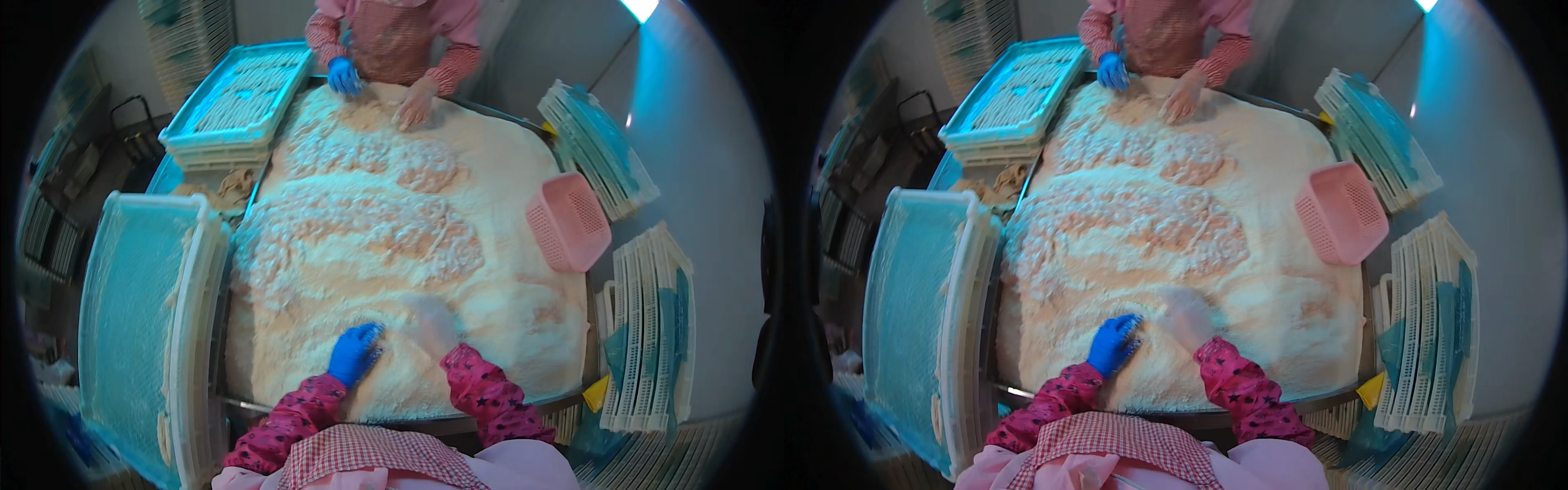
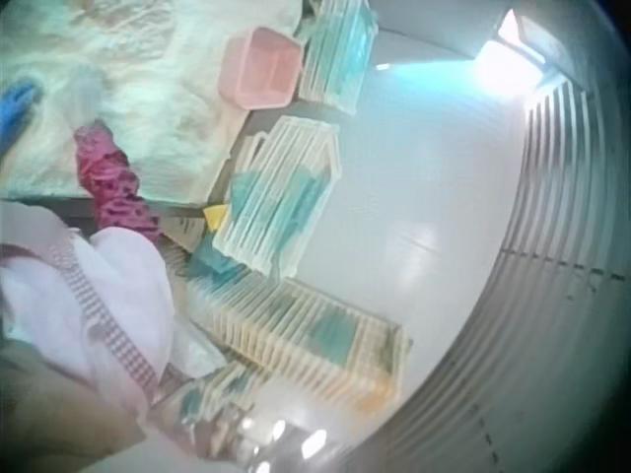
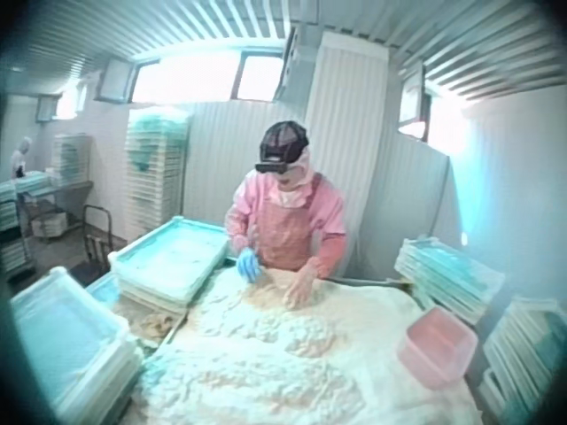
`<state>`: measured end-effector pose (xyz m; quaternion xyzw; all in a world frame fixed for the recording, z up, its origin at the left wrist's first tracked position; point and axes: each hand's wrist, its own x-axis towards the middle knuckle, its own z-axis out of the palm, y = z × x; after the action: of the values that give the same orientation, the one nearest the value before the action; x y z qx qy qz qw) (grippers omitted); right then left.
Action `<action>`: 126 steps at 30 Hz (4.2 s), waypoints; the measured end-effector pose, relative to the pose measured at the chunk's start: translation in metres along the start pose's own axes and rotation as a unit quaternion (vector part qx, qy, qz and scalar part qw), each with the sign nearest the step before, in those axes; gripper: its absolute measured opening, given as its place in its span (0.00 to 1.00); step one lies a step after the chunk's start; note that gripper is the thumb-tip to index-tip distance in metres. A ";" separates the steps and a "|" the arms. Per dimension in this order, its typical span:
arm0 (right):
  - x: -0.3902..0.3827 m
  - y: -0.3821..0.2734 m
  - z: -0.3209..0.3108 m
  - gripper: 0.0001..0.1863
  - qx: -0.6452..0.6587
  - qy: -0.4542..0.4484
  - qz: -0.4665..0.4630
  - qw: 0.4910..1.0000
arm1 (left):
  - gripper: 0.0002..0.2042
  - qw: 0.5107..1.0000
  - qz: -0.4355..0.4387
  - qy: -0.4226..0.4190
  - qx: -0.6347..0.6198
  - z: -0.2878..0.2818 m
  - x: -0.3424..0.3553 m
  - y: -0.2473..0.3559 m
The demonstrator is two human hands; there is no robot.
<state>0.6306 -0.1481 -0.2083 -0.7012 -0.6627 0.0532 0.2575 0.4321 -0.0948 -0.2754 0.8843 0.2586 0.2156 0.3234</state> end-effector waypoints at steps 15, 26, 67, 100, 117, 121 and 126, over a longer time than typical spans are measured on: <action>0.085 0.087 -0.015 0.08 0.190 0.138 0.184 0.954 | 0.14 0.994 -0.002 0.016 0.108 -0.042 -0.027 -0.030; -0.023 0.007 0.001 0.23 -0.059 0.034 0.035 0.997 | 0.14 0.976 -0.024 0.141 -0.166 -0.077 0.026 -0.005; -0.017 -0.093 0.017 0.32 0.160 0.077 0.099 0.979 | 0.22 0.500 -0.241 0.096 -0.826 0.054 -0.042 -0.027; 0.117 0.196 -0.041 0.11 0.039 0.051 0.120 0.991 | 0.29 0.892 -0.387 0.086 -0.215 -0.348 -0.155 -0.079; -0.017 -0.020 -0.017 0.29 -0.007 -0.099 -0.050 0.994 | 0.41 0.989 0.020 -0.136 0.044 -0.084 -0.010 0.029; -0.046 0.020 0.008 0.24 0.055 -0.073 0.016 0.996 | 0.28 0.989 -0.031 -0.127 0.070 -0.026 0.006 -0.008; -0.077 0.021 -0.003 0.19 0.079 0.037 0.168 0.982 | 0.21 0.995 -0.037 -0.062 0.073 -0.020 0.003 -0.003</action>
<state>0.6416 -0.2224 -0.2352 -0.7815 -0.5194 0.1217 0.3235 0.4222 -0.0818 -0.2628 0.9069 0.2859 0.1291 0.2814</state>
